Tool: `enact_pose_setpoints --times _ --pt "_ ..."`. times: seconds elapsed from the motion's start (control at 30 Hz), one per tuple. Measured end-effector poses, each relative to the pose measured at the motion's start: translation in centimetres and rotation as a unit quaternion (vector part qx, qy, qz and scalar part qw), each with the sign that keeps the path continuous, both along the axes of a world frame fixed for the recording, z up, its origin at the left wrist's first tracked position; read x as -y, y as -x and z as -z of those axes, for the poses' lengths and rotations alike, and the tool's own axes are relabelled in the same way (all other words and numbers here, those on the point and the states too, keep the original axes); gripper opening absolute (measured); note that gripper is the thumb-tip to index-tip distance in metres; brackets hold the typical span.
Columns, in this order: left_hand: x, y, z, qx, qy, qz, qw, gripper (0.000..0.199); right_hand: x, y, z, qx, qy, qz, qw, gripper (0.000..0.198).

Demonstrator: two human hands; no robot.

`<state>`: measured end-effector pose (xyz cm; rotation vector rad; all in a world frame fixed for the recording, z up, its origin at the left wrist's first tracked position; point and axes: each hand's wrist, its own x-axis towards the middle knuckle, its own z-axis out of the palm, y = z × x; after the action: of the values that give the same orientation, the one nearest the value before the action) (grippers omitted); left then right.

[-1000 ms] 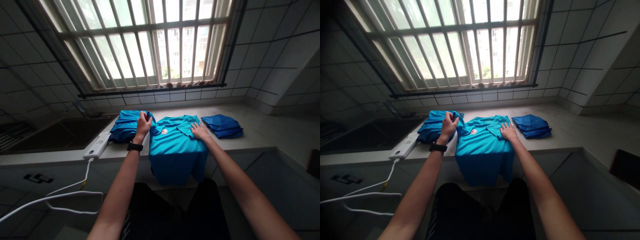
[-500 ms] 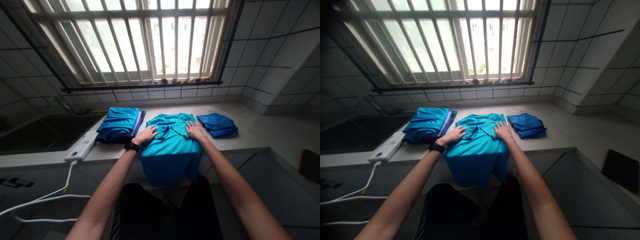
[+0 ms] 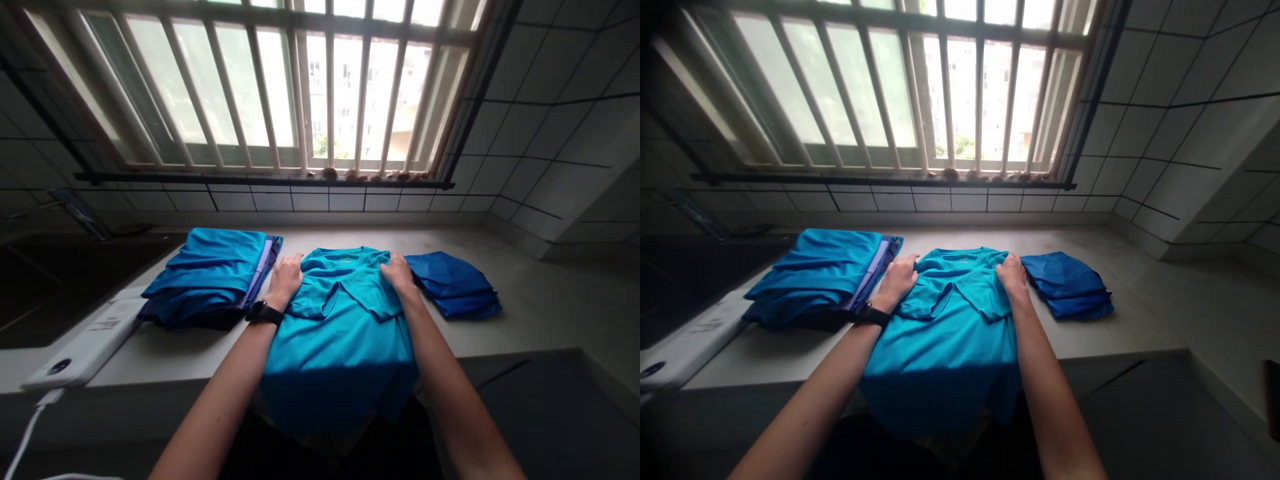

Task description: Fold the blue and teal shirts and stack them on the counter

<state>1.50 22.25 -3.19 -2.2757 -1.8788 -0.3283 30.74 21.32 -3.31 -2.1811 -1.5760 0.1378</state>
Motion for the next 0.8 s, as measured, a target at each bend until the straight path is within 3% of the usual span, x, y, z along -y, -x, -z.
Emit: enact_pose_setpoints --times 0.13,0.3,0.47,0.57,0.63,0.73,0.8 --pt "-0.3 0.5 -0.3 0.064 -0.028 -0.007 0.998 0.054 -0.5 -1.0 0.6 -0.016 -0.021 -0.009 1.000 0.041" --pt "-0.6 0.4 0.1 0.129 0.036 -0.032 0.990 0.064 -1.3 -1.2 0.1 -0.156 -0.014 -0.025 0.987 0.028" --pt "-0.6 0.3 0.4 0.144 0.049 -0.001 0.988 0.061 -1.2 -0.1 -0.3 -0.311 -0.005 -0.006 0.950 0.045" --pt "-0.5 0.4 0.4 0.155 0.039 0.020 0.987 0.057 -0.9 0.1 -0.3 -0.323 -0.013 -0.005 0.946 0.053" --pt "-0.5 0.4 0.3 0.161 0.036 0.026 0.986 0.056 -0.8 0.0 -0.2 -0.301 -0.014 -0.021 0.953 0.044" --pt "-0.3 0.2 0.1 0.166 0.040 0.034 0.985 0.055 -0.7 -0.2 -0.1 -0.298 -0.013 -0.053 0.953 0.012" --pt "-0.2 0.1 -0.1 0.164 0.050 0.037 0.985 0.054 -0.7 -0.2 -0.1 -0.338 -0.014 -0.055 0.939 0.009"
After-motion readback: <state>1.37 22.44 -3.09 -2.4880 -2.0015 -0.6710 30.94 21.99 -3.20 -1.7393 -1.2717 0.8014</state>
